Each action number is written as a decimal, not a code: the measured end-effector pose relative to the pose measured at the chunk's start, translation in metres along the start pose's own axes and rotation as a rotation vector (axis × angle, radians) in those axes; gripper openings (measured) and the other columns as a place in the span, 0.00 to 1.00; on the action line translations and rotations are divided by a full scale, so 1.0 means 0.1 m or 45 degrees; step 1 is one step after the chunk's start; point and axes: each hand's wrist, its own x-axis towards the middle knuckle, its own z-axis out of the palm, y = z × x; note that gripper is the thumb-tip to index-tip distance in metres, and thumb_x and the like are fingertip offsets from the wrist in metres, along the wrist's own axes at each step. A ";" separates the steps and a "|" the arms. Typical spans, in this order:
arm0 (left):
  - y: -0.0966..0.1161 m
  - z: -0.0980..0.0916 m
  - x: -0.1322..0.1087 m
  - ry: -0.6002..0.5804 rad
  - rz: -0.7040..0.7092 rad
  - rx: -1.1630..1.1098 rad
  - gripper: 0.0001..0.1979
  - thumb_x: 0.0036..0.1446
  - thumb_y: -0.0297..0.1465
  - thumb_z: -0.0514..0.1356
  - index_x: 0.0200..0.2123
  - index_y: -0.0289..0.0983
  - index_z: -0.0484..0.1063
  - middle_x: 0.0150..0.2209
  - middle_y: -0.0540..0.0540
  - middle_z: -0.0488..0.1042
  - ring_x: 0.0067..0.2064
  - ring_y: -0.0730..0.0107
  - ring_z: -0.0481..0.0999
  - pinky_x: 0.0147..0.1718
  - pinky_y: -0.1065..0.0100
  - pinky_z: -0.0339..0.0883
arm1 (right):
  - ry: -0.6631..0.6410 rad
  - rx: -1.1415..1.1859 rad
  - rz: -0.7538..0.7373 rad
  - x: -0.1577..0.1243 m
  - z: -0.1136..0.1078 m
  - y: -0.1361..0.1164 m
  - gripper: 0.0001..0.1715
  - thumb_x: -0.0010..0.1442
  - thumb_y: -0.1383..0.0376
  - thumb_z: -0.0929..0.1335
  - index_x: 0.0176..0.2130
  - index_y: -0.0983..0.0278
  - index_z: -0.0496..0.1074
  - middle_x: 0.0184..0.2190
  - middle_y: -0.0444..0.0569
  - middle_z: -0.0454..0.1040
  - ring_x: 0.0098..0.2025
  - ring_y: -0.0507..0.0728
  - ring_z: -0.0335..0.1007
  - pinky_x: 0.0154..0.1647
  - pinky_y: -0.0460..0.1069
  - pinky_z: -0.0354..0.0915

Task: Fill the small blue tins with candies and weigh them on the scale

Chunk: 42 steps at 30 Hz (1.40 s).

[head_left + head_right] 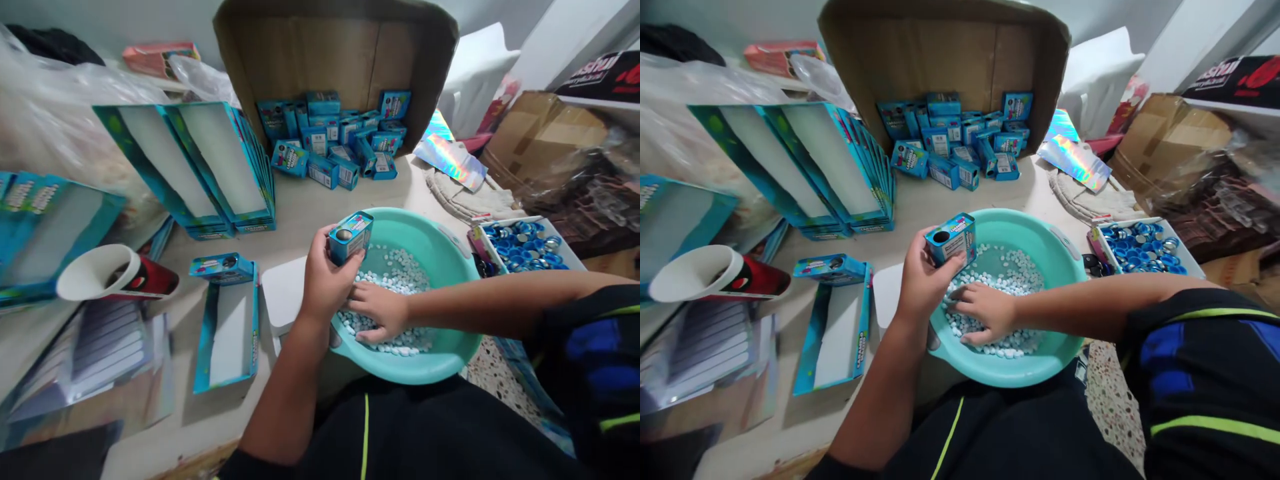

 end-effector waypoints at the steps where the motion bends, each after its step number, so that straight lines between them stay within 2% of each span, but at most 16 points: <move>1: 0.01 0.00 0.00 -0.006 -0.005 0.007 0.22 0.54 0.32 0.71 0.51 0.43 0.70 0.46 0.43 0.79 0.48 0.58 0.80 0.50 0.57 0.75 | -0.004 -0.009 -0.030 0.02 0.00 0.02 0.38 0.66 0.45 0.62 0.61 0.70 0.71 0.59 0.66 0.72 0.61 0.67 0.66 0.63 0.60 0.64; 4: 0.03 0.00 -0.01 -0.022 -0.015 0.026 0.22 0.54 0.32 0.71 0.51 0.42 0.70 0.46 0.45 0.78 0.48 0.60 0.80 0.49 0.59 0.75 | -0.040 -0.065 -0.103 0.08 0.03 0.10 0.35 0.65 0.45 0.64 0.57 0.67 0.73 0.54 0.62 0.75 0.56 0.65 0.70 0.59 0.59 0.66; 7: 0.04 0.00 -0.02 -0.021 -0.006 0.009 0.23 0.53 0.31 0.70 0.51 0.41 0.69 0.47 0.46 0.78 0.48 0.61 0.80 0.49 0.60 0.75 | -0.083 -0.153 -0.127 0.12 0.05 0.15 0.30 0.66 0.45 0.65 0.52 0.65 0.76 0.45 0.58 0.78 0.47 0.62 0.73 0.50 0.56 0.69; 12: 0.06 -0.02 -0.03 -0.019 0.020 0.055 0.27 0.49 0.28 0.71 0.53 0.40 0.68 0.49 0.44 0.78 0.50 0.60 0.80 0.51 0.58 0.75 | -0.108 -0.248 0.070 0.16 0.02 0.06 0.24 0.69 0.49 0.63 0.45 0.62 0.79 0.37 0.53 0.79 0.33 0.56 0.72 0.33 0.50 0.63; 16: 0.08 -0.02 -0.03 -0.034 0.053 0.072 0.28 0.50 0.28 0.70 0.55 0.41 0.70 0.53 0.42 0.77 0.54 0.57 0.79 0.56 0.55 0.74 | -0.153 -0.231 0.241 0.24 -0.05 -0.04 0.20 0.67 0.52 0.65 0.42 0.62 0.81 0.37 0.51 0.81 0.31 0.54 0.72 0.32 0.48 0.60; 20: 0.07 -0.01 -0.03 -0.034 0.074 0.082 0.27 0.51 0.28 0.69 0.55 0.40 0.71 0.53 0.42 0.78 0.54 0.56 0.80 0.57 0.54 0.74 | -0.197 -0.141 0.256 0.33 -0.24 -0.07 0.16 0.65 0.57 0.67 0.36 0.63 0.81 0.33 0.51 0.81 0.30 0.54 0.71 0.31 0.48 0.58; 22: 0.06 0.00 -0.03 -0.023 0.091 0.122 0.25 0.52 0.28 0.68 0.54 0.40 0.71 0.53 0.42 0.78 0.54 0.56 0.80 0.57 0.54 0.74 | -0.166 -0.068 0.238 0.31 -0.39 -0.12 0.15 0.64 0.58 0.68 0.34 0.64 0.80 0.30 0.50 0.79 0.29 0.52 0.68 0.31 0.48 0.57; 25: 0.05 -0.01 -0.03 -0.015 0.138 0.261 0.25 0.54 0.28 0.67 0.55 0.39 0.72 0.55 0.40 0.78 0.56 0.54 0.79 0.58 0.52 0.72 | 0.046 0.188 0.223 0.17 -0.62 -0.28 0.14 0.63 0.60 0.67 0.32 0.65 0.79 0.28 0.48 0.77 0.28 0.51 0.66 0.32 0.47 0.59; 28: 0.03 -0.02 -0.04 -0.062 0.211 0.464 0.23 0.54 0.25 0.66 0.54 0.38 0.73 0.54 0.40 0.78 0.57 0.53 0.78 0.59 0.51 0.71 | 0.357 0.646 0.369 0.00 -0.83 -0.48 0.16 0.63 0.58 0.66 0.29 0.65 0.75 0.24 0.46 0.73 0.25 0.49 0.64 0.28 0.46 0.60; 31: 0.05 0.00 -0.06 -0.162 0.206 0.576 0.23 0.53 0.22 0.65 0.53 0.37 0.75 0.52 0.41 0.79 0.56 0.54 0.79 0.59 0.52 0.72 | 0.821 1.104 0.486 0.00 -1.05 -0.65 0.19 0.62 0.53 0.67 0.27 0.63 0.70 0.21 0.43 0.70 0.18 0.47 0.59 0.17 0.45 0.51; 33: 0.08 0.02 -0.08 -0.247 0.187 0.619 0.22 0.53 0.21 0.65 0.53 0.37 0.76 0.53 0.41 0.79 0.56 0.54 0.79 0.59 0.52 0.71 | 1.167 1.331 0.445 0.13 -1.19 -0.70 0.18 0.59 0.51 0.67 0.28 0.61 0.65 0.20 0.41 0.67 0.16 0.47 0.55 0.15 0.45 0.46; 35: 0.13 0.04 -0.12 -0.369 0.167 0.655 0.23 0.53 0.21 0.66 0.53 0.38 0.76 0.54 0.41 0.79 0.57 0.54 0.78 0.60 0.52 0.71 | 1.430 1.491 0.411 0.33 -1.28 -0.71 0.17 0.58 0.51 0.66 0.30 0.60 0.60 0.20 0.38 0.64 0.15 0.46 0.52 0.16 0.45 0.45; 38: 0.22 0.07 -0.18 -0.542 0.100 0.672 0.20 0.53 0.23 0.67 0.50 0.37 0.77 0.52 0.41 0.81 0.53 0.53 0.80 0.56 0.53 0.73 | 1.644 1.608 0.491 0.59 -1.27 -0.66 0.19 0.56 0.49 0.66 0.34 0.59 0.56 0.21 0.37 0.63 0.15 0.46 0.50 0.17 0.46 0.45; 42: 0.26 0.09 -0.22 -0.598 0.055 0.660 0.12 0.54 0.28 0.68 0.43 0.36 0.77 0.44 0.42 0.82 0.46 0.54 0.81 0.45 0.57 0.74 | 1.712 1.623 0.636 0.69 -1.11 -0.60 0.21 0.55 0.47 0.66 0.35 0.59 0.56 0.23 0.38 0.63 0.17 0.46 0.52 0.19 0.47 0.46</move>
